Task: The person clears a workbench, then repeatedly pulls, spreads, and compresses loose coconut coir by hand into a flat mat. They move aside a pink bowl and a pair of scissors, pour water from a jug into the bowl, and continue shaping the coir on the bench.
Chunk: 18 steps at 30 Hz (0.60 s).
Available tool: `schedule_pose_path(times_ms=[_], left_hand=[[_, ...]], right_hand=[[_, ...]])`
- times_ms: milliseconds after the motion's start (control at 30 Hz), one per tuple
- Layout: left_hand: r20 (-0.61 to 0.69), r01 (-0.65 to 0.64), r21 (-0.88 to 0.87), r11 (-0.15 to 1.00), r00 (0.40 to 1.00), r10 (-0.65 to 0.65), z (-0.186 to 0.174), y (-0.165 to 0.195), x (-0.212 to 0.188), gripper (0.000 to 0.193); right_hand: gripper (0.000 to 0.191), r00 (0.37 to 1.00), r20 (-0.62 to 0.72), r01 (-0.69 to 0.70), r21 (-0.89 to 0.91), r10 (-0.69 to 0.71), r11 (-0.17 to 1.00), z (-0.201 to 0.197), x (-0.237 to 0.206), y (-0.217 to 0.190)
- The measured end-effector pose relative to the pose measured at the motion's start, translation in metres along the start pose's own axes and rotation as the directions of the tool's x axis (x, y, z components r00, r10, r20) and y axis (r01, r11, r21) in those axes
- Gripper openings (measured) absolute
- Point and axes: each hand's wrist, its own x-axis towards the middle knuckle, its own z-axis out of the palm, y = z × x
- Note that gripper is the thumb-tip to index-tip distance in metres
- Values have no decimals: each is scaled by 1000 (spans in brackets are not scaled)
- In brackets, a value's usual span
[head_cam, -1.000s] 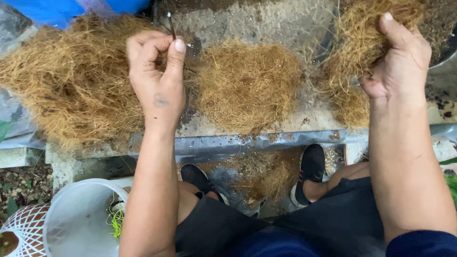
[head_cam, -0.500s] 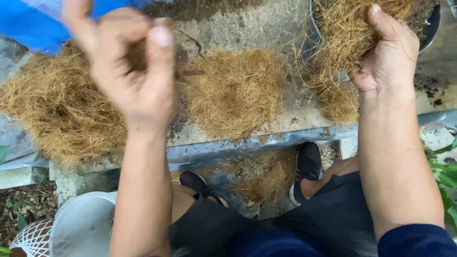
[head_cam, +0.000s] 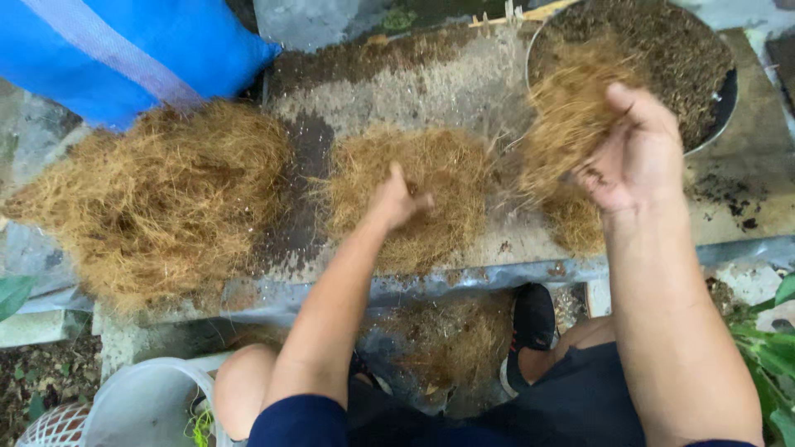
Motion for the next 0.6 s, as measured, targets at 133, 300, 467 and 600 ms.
schedule_pose_path(times_ms=[133,300,467,600], left_hand=[[-51,-141,495,858,980,191,-17,0,-12,76],[40,-287,-379,880,945,325,-78,2,-43,70],[-2,9,-714,700,1000,-15,-65,7,-71,58],[-319,-355,-845,401,935,156,-51,-8,-60,48]], right_hand=[[27,968,187,-132,-182,167,974,7,-1,7],[41,949,231,-118,-372,215,921,38,10,52],[32,909,293,-152,-431,297,890,64,20,112],[27,964,150,-112,-518,219,848,81,23,142]])
